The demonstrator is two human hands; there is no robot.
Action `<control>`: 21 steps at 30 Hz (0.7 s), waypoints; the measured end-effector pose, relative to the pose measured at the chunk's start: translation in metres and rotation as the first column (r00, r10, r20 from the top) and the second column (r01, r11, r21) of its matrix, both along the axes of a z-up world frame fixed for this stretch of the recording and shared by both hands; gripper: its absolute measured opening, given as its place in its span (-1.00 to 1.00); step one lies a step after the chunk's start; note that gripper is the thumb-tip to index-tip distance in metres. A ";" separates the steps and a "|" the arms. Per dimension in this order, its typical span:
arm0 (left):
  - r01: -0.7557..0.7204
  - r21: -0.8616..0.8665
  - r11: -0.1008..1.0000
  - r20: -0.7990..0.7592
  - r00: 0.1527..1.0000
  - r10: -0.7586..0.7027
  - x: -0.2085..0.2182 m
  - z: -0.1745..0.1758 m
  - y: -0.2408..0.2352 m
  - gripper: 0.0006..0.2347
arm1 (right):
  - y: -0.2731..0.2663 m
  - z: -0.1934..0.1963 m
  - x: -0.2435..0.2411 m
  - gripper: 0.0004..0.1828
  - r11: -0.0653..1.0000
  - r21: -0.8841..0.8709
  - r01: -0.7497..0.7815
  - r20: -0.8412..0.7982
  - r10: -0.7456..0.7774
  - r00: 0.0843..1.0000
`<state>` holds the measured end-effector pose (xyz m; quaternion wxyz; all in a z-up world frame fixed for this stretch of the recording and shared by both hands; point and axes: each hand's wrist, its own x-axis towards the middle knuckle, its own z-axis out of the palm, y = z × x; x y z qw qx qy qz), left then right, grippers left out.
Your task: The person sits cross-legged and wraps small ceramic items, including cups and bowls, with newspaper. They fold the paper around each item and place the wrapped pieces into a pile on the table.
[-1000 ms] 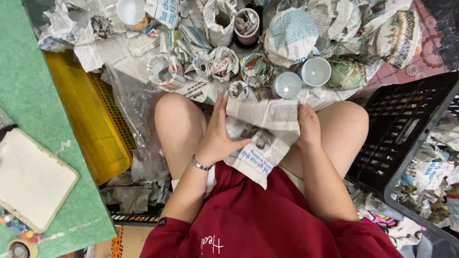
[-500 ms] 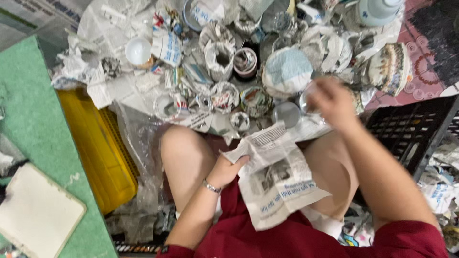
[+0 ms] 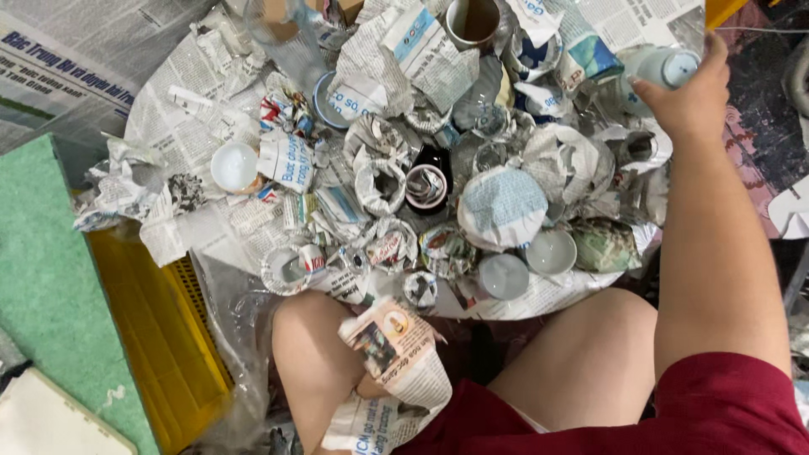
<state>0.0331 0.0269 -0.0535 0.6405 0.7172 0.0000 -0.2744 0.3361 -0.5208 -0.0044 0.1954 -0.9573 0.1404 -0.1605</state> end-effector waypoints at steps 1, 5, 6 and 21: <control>-0.003 -0.001 1.000 -0.009 1.000 0.003 0.001 0.001 0.000 -0.73 | -0.002 -0.007 0.005 0.13 0.999 0.030 0.016 -0.022 -0.016 1.000; -0.005 0.003 1.000 -0.047 0.999 0.005 -0.006 0.003 0.003 -0.73 | -0.013 -0.028 0.017 0.14 0.998 0.054 0.025 0.002 -0.025 1.000; -0.006 0.004 1.000 -0.062 0.998 0.006 -0.010 0.003 0.003 -0.73 | -0.016 -0.032 0.019 0.15 0.997 0.072 0.007 0.014 -0.008 1.000; 0.004 0.016 1.000 -0.074 0.997 -0.003 -0.010 -0.002 0.004 -0.73 | -0.031 -0.032 0.009 -0.14 0.999 0.034 0.013 0.112 -0.016 0.994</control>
